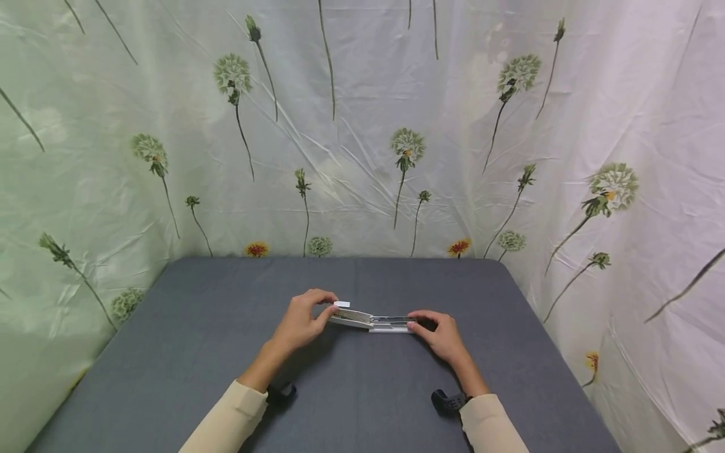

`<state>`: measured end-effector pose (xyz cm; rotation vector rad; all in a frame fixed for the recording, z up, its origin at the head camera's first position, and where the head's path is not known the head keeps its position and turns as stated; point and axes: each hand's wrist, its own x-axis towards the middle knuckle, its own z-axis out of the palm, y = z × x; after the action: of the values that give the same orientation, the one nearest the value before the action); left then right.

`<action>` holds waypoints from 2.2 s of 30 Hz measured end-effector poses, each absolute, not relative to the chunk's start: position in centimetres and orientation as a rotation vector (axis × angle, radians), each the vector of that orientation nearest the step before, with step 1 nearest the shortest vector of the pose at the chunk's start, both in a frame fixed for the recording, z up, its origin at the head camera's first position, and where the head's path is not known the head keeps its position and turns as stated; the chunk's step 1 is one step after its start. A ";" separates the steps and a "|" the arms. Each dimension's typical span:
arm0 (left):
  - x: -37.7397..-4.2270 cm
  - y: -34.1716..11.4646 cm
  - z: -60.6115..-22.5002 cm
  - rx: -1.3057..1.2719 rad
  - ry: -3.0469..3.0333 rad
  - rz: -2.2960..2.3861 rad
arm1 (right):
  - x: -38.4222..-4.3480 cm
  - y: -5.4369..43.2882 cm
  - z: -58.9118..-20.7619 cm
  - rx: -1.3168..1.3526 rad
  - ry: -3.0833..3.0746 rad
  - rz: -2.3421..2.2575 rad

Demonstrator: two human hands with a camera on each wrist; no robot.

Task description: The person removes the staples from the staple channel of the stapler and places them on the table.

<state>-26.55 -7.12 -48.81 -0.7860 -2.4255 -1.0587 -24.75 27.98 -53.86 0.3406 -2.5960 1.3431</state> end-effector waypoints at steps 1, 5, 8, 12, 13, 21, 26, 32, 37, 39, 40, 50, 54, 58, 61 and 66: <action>-26.5 -7.3 -48.8 -0.784 -2.417 -1.054 | -24.8 28.0 -53.8 0.345 -2.595 1.343; -26.5 -8.1 -49.0 -0.770 -2.377 -1.039 | -24.8 27.9 -53.5 0.364 -2.584 1.348; -26.5 -8.8 -49.0 -0.756 -2.370 -1.036 | -24.8 27.9 -53.5 0.363 -2.578 1.354; -26.3 -9.8 -48.9 -0.736 -2.367 -1.035 | -24.7 27.7 -53.6 0.346 -2.590 1.323; -26.3 -10.0 -48.8 -0.732 -2.363 -1.031 | -24.6 27.6 -53.7 0.344 -2.592 1.317; -26.1 -11.9 -48.8 -0.702 -2.381 -1.011 | -24.5 27.4 -53.7 0.317 -2.593 1.314; -26.1 -13.4 -49.0 -0.686 -2.389 -0.992 | -24.7 27.7 -53.8 0.336 -2.588 1.343; -26.0 -15.4 -49.0 -0.669 -2.412 -0.937 | -24.7 27.8 -53.7 0.377 -2.556 1.368; -25.9 -16.8 -49.0 -0.657 -2.433 -0.910 | -24.8 27.9 -53.6 0.395 -2.556 1.367; -25.9 -17.3 -49.1 -0.652 -2.440 -0.903 | -24.8 28.0 -53.6 0.398 -2.554 1.368; -26.0 -17.5 -49.2 -0.649 -2.443 -0.899 | -24.9 28.0 -53.6 0.397 -2.551 1.369; -26.1 -19.4 -50.1 -0.564 -2.567 -0.929 | -24.1 27.3 -53.1 0.367 -2.561 1.328; -26.2 -19.9 -50.5 -0.550 -2.612 -0.976 | -23.2 26.6 -51.5 0.361 -2.584 1.339; -26.3 -20.4 -50.9 -0.550 -2.650 -1.013 | -22.4 26.1 -50.1 0.347 -2.614 1.337; -26.4 -20.9 -51.2 -0.546 -2.688 -0.997 | -22.2 25.9 -49.8 0.339 -2.617 1.331; -26.7 -21.5 -51.8 -0.580 -2.731 -0.980 | -23.1 26.6 -51.4 0.343 -2.594 1.344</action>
<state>-26.74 -21.48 -51.80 -0.5796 -2.7305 -0.9802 -23.06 26.56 -51.39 0.3433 -2.5936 1.3438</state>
